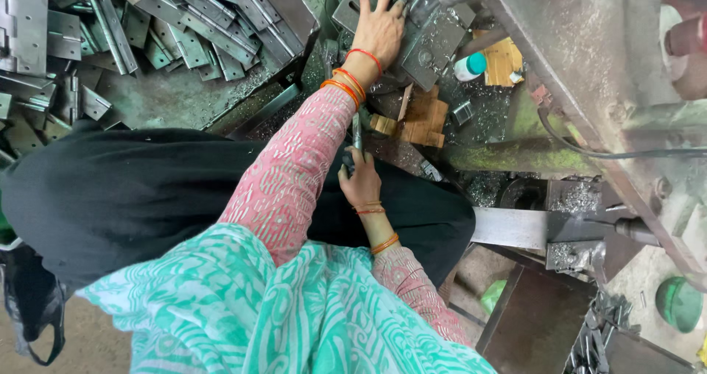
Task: The person operates a manual press machine to process small metal brackets. They pick a bracket from a bin, place it into the machine's jig, and pull a lever to activate the press. The processed bracket is then removed and placed into a separate bin. This cycle repeats continuously.
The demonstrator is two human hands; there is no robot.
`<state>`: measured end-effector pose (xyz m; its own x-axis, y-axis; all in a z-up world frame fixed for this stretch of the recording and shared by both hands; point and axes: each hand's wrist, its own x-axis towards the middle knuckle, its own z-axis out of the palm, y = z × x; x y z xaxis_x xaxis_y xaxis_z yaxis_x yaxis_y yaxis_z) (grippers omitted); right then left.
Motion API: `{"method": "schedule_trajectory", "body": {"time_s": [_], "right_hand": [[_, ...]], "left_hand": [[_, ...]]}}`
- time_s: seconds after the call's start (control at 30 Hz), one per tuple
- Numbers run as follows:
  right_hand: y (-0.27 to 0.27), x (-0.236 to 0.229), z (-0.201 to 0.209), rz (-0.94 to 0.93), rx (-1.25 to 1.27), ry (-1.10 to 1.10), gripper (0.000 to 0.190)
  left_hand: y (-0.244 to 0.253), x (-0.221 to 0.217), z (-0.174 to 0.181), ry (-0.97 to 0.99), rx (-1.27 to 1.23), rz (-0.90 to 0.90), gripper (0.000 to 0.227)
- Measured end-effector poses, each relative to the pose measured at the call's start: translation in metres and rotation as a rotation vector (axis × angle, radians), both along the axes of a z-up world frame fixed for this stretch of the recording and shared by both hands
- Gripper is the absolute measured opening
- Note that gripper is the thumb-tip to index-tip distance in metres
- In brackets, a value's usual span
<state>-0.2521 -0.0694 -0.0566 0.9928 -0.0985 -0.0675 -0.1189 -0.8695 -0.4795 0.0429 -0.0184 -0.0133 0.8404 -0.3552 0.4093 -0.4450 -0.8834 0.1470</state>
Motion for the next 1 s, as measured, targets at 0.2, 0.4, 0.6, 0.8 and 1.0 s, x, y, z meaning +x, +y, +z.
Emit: {"method": "schedule_trajectory", "body": {"time_s": [0.2,0.4,0.6,0.8,1.0], "right_hand": [[-0.015,0.016,0.016,0.149,0.278,-0.158,0.050],[-0.037,0.040,0.088,0.191,0.035,-0.033,0.041],[-0.005,0.044,0.128,0.173,-0.268,-0.065,0.055],[-0.002,0.038,0.134,0.149,-0.263,-0.043,0.057],[0.001,0.036,0.132,0.122,-0.195,-0.083,0.052]], "left_hand": [[0.026,-0.035,0.028,0.094,-0.164,-0.076,0.050],[0.129,-0.077,0.003,-0.097,-0.457,0.113,0.053],[0.225,-0.087,-0.086,0.167,-0.683,0.772,0.065],[0.241,-0.082,-0.150,0.183,-0.538,1.192,0.081],[0.273,-0.077,-0.153,0.157,-0.610,1.034,0.072]]}}
